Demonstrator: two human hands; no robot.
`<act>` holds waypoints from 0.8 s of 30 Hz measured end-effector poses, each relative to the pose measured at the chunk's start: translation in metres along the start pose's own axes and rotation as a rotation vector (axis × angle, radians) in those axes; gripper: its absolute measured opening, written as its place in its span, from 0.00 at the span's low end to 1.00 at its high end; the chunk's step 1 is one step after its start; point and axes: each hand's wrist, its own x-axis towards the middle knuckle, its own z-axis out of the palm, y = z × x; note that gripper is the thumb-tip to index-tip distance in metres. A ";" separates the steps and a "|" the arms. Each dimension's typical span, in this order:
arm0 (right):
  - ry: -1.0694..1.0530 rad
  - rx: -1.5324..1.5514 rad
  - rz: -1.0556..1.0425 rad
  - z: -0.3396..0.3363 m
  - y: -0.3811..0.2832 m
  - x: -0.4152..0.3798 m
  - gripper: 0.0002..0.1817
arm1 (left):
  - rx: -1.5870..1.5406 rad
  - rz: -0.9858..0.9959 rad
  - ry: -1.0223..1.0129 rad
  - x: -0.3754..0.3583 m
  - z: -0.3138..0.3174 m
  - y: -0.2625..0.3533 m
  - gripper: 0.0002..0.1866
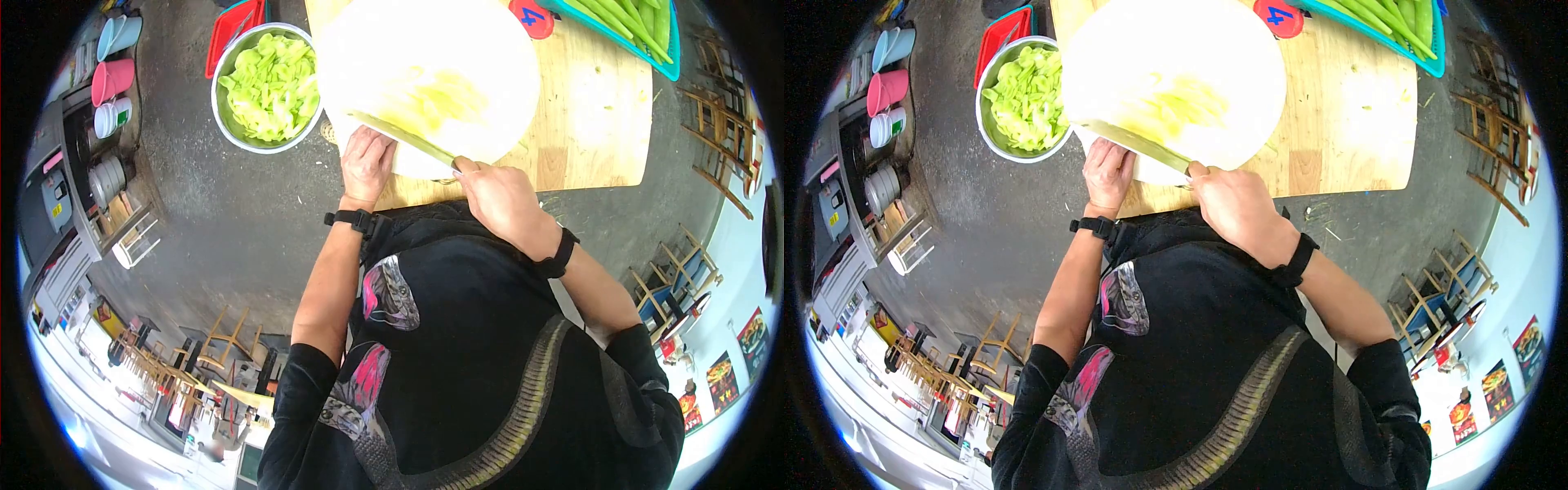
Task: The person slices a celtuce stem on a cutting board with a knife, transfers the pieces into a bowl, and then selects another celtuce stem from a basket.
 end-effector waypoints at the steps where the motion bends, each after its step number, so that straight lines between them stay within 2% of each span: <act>1: -0.002 0.000 -0.001 0.000 0.001 -0.001 0.08 | -0.009 -0.012 -0.005 0.000 0.000 0.000 0.11; 24: 0.045 0.004 -0.036 -0.001 0.008 -0.004 0.09 | 0.009 -0.018 0.016 0.002 -0.002 0.003 0.11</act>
